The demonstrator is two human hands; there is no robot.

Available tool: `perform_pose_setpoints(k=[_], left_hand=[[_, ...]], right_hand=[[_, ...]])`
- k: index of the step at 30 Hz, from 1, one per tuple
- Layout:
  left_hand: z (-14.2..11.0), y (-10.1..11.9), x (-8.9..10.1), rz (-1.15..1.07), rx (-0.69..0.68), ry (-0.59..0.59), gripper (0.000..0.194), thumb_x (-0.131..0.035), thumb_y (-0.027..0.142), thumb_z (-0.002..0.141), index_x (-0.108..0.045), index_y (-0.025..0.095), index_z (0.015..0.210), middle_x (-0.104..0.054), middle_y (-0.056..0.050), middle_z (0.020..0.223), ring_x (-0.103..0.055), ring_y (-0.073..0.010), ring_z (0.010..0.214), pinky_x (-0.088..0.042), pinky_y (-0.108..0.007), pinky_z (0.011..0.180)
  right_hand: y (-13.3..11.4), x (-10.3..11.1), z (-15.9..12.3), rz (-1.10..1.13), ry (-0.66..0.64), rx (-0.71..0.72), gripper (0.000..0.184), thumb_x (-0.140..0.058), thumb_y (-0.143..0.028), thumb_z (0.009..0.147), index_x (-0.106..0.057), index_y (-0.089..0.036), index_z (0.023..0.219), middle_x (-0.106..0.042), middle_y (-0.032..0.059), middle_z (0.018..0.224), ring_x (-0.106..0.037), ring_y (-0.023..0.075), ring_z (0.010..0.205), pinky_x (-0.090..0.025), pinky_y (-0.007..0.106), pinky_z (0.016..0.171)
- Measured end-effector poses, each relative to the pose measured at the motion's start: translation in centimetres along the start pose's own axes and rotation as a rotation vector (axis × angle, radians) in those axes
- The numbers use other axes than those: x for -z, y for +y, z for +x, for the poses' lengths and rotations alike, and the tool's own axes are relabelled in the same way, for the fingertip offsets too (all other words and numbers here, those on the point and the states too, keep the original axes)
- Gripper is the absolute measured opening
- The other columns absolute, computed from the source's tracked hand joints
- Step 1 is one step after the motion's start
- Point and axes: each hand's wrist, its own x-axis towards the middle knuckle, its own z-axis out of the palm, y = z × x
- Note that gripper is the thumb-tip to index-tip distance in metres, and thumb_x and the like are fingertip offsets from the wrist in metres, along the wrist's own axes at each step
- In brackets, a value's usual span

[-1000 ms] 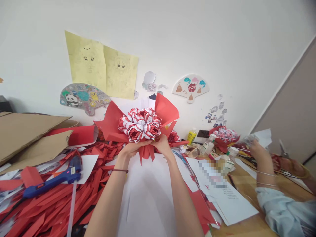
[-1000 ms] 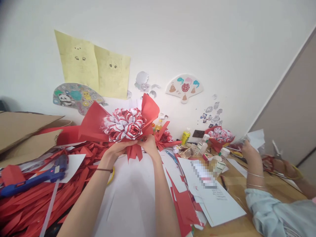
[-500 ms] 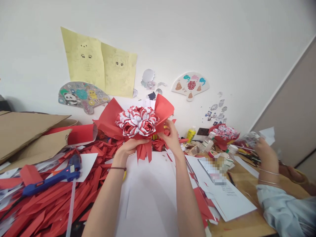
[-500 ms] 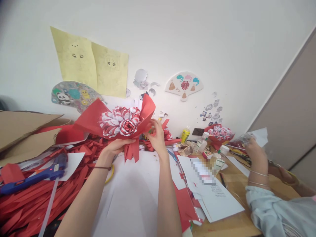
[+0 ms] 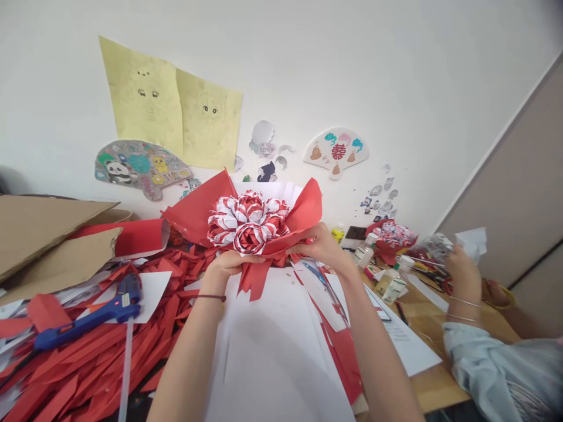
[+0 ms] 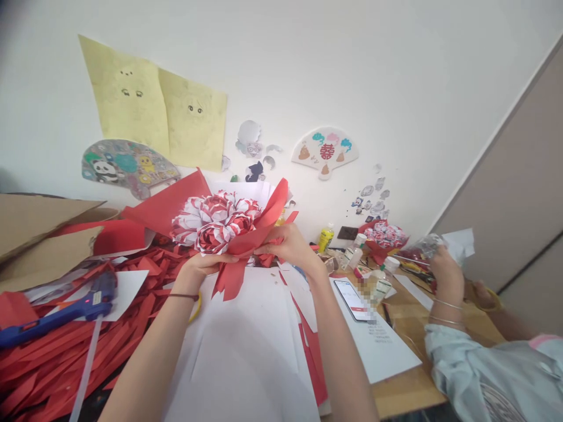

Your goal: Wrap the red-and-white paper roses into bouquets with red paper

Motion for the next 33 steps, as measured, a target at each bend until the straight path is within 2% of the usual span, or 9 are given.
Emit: perform_pose_setpoints(k=[4,7,10,14,18,22,24,29,33], left_hand=[[0.6,0.0,-1.0,-0.029,0.069,-0.111,0.041,-0.089,0.013,0.049,-0.074,0.011,0.087,-0.076,-0.008,0.081,-0.07,-0.0246,0.087,-0.053,-0.034,0.086],[0.5,0.3,-1.9,-0.078,0.042,-0.139,0.04,-0.088,0.014,0.055,-0.073,0.01,0.092,-0.076,-0.008,0.078,-0.071,-0.0222,0.081,-0.054,-0.032,0.083],[0.1,0.6,-2.4,-0.148,-0.005,-0.159,0.046,-0.087,0.015,0.058,-0.071,0.012,0.101,-0.076,-0.008,0.085,-0.071,-0.0198,0.078,-0.055,-0.031,0.082],[0.0,0.4,-2.5,-0.139,-0.009,-0.156,0.046,-0.086,0.016,0.061,-0.07,0.011,0.103,-0.076,-0.011,0.092,-0.072,-0.0216,0.083,-0.056,-0.033,0.084],[0.3,0.1,-2.5,-0.102,-0.032,-0.158,0.05,-0.086,0.014,0.059,-0.069,0.011,0.105,-0.076,-0.012,0.098,-0.071,-0.0252,0.092,-0.055,-0.035,0.09],[0.3,0.2,-2.5,-0.124,-0.046,-0.159,0.047,-0.084,0.016,0.063,-0.068,0.012,0.108,-0.075,-0.012,0.1,-0.072,-0.0237,0.092,-0.056,-0.034,0.088],[0.2,0.3,-2.4,-0.144,-0.048,-0.159,0.046,-0.083,0.016,0.065,-0.068,0.013,0.108,-0.075,-0.012,0.102,-0.072,-0.0233,0.092,-0.056,-0.034,0.088],[0.2,0.2,-2.2,-0.164,-0.054,-0.141,0.044,-0.084,0.015,0.064,-0.069,0.012,0.104,-0.075,-0.012,0.1,-0.071,-0.0244,0.094,-0.056,-0.034,0.088],[0.2,0.2,-2.1,-0.142,-0.036,-0.143,0.043,-0.084,0.017,0.063,-0.07,0.011,0.103,-0.076,-0.012,0.097,-0.072,-0.0246,0.092,-0.056,-0.034,0.087]], right_hand=[[-0.8,2.0,0.4,-0.024,-0.071,-0.021,0.018,-0.077,-0.034,0.074,-0.078,-0.017,0.079,-0.074,0.0037,0.081,-0.068,0.0212,0.078,-0.052,0.027,0.071],[-0.8,3.0,0.4,-0.042,-0.09,-0.053,0.018,-0.077,-0.033,0.076,-0.077,-0.017,0.083,-0.074,0.0039,0.086,-0.067,0.0223,0.085,-0.052,0.028,0.078],[-0.5,3.6,0.3,-0.098,-0.106,-0.075,0.019,-0.076,-0.028,0.076,-0.075,-0.017,0.092,-0.073,0.0043,0.095,-0.066,0.0229,0.093,-0.05,0.029,0.085],[0.3,3.8,0.5,-0.179,-0.086,-0.087,0.011,-0.068,-0.017,0.077,-0.075,-0.016,0.085,-0.073,0.0044,0.09,-0.067,0.0213,0.085,-0.051,0.028,0.079],[1.0,3.8,1.2,-0.133,-0.091,-0.077,0.011,-0.064,-0.015,0.076,-0.075,-0.015,0.079,-0.073,0.0048,0.085,-0.067,0.0223,0.082,-0.052,0.03,0.077],[1.5,3.5,1.3,-0.005,-0.168,-0.06,0.034,-0.068,-0.02,0.076,-0.072,-0.017,0.109,-0.07,0.0061,0.109,-0.065,0.0248,0.101,-0.051,0.034,0.091],[1.9,3.2,1.3,-0.014,-0.189,-0.072,0.042,-0.071,-0.022,0.075,-0.069,-0.017,0.116,-0.07,0.0066,0.112,-0.065,0.0258,0.103,-0.052,0.035,0.091],[2.6,2.4,1.4,-0.123,-0.116,-0.109,0.027,-0.065,-0.017,0.072,-0.074,-0.013,0.098,-0.073,0.0052,0.091,-0.068,0.0248,0.089,-0.053,0.03,0.078],[2.6,2.3,1.8,-0.087,-0.07,-0.104,0.021,-0.058,-0.012,0.066,-0.074,-0.011,0.079,-0.07,0.0027,0.077,-0.066,0.0229,0.081,-0.051,0.026,0.072]])
